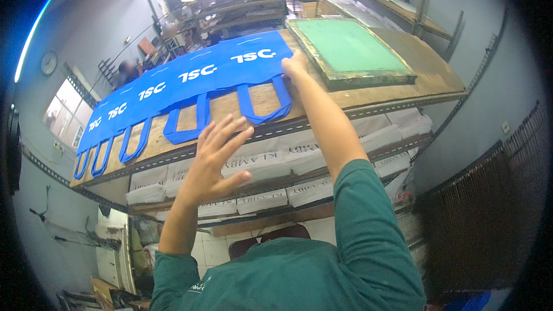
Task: The person repeatedly picks up blue tote bags from a pile on the floor and places them onto a wooden shelf. They handle the bags one by one, arranging them in a row on the shelf surface.
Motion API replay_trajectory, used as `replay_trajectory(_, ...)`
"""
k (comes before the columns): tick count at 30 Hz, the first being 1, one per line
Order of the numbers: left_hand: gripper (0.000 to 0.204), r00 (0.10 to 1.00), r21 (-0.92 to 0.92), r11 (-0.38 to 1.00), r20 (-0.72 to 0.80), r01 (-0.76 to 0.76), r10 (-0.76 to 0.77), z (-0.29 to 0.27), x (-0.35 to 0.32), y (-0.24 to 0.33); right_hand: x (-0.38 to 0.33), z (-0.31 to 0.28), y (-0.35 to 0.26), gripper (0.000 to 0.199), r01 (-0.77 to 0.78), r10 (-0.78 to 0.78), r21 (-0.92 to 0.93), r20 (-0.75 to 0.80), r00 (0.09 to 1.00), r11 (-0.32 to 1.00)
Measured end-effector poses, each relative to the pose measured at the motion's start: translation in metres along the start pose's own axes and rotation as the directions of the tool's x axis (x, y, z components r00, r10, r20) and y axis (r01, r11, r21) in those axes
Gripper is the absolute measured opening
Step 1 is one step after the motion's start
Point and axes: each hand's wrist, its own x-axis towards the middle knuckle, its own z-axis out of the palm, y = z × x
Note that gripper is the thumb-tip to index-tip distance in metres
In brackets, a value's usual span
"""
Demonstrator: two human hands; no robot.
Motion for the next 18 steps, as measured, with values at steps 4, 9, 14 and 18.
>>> replay_trajectory(4, 0.066, 0.990, -0.208, 0.971, 0.056, -0.117, 0.131, 0.004, 0.008, 0.034, 0.002, -0.028, -0.005, 0.053, 0.009, -0.002, -0.208, 0.036, 0.999, 0.978)
replay_trajectory(9, 0.074, 0.898, -0.641, 0.691, 0.006, -0.334, 0.440, 0.044, 0.008, 0.069, -0.044, -0.066, 0.016, 0.056, 0.751, -0.813, -0.311, -0.255, 0.524, 0.582)
replay_trajectory(14, 0.056, 0.876, -0.873, 0.363, 0.424, 0.327, 0.229, 0.171, -0.041, 0.074, -0.220, -0.179, -0.016, 0.044, 0.847, -0.888, -0.269, -0.166, 0.428, 0.458)
replay_trajectory(18, 0.047, 0.501, -0.481, 0.473, 0.860, 0.739, 0.092, 0.351, -0.112, -0.003, -0.308, -0.256, 0.038, 0.044, 0.630, -0.739, -0.385, -0.340, 0.582, 0.674)
